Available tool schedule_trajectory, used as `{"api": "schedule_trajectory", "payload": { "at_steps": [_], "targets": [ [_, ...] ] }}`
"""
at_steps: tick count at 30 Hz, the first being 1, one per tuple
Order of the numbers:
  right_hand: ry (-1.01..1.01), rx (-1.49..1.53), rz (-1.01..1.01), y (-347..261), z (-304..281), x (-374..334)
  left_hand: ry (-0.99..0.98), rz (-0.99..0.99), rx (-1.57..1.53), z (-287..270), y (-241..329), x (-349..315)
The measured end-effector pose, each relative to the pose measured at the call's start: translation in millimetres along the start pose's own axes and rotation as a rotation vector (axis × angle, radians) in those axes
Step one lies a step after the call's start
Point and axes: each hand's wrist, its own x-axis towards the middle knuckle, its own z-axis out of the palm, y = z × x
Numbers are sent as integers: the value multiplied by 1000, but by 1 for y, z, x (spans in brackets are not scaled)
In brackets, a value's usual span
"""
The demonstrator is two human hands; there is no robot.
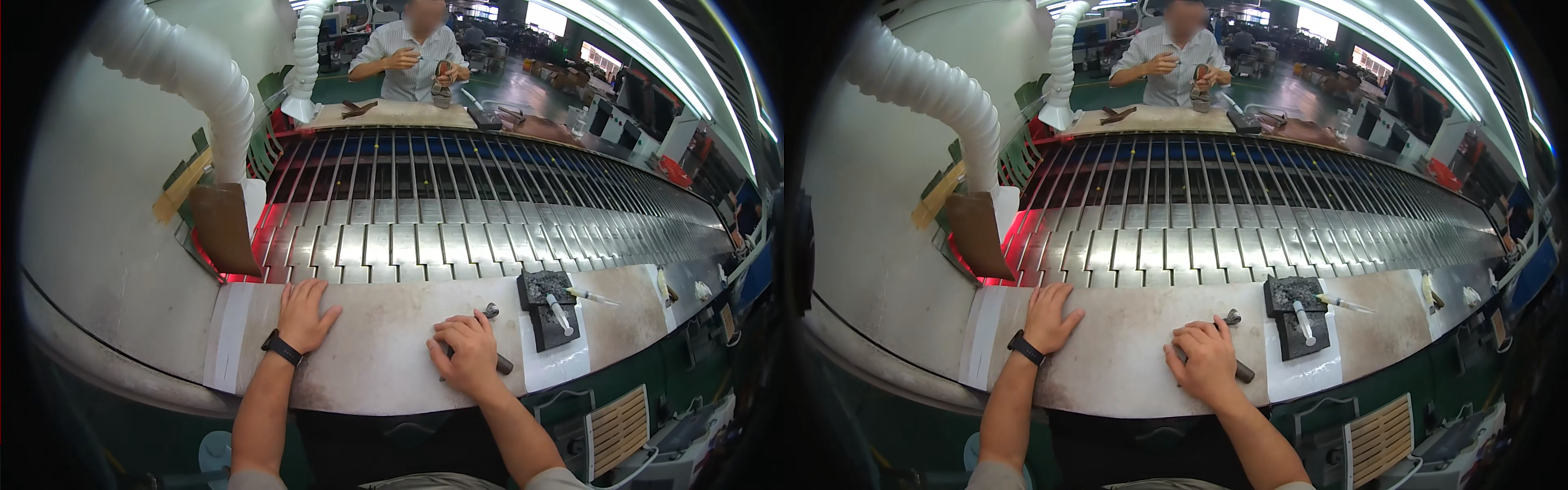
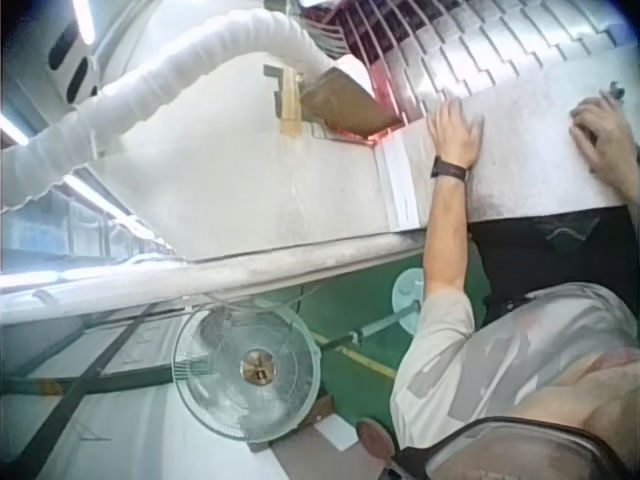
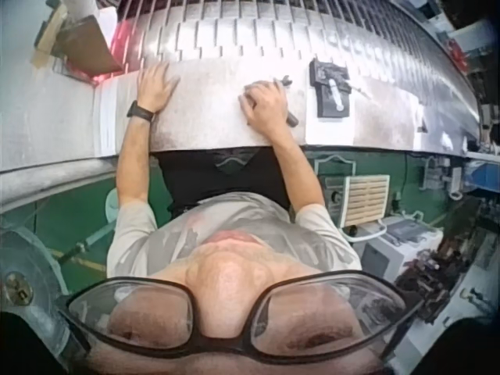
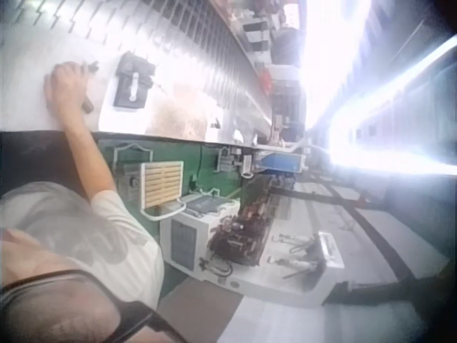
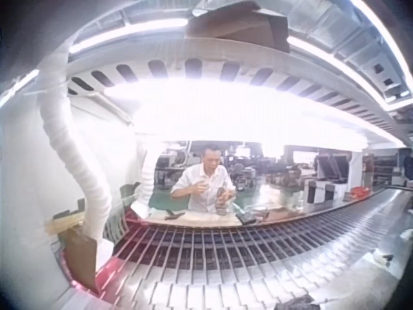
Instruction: The person takes a shoe sole from a conveyor, aligns it onto the bottom of a heeled shoe, and presses it into place. They then use a hammer to tap the edges of the heel and sole, followed by applying an adhesive liquid from a syringe into the seam of the heel.
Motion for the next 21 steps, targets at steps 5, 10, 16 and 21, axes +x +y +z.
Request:
{"api": "schedule_trajectory", "payload": {
  "at_steps": [5,10,16,21],
  "targets": [
    [-2,1,-3,0,0,1,-9,-3,3,-3,3,2],
    [13,2,7,0,2,0,-20,-1,8,-3,4,5],
    [13,11,11,-1,5,0,-32,-15,-1,-6,2,3],
    [8,22,15,-1,6,0,-18,-1,-4,-4,-1,4]
  ]
}}
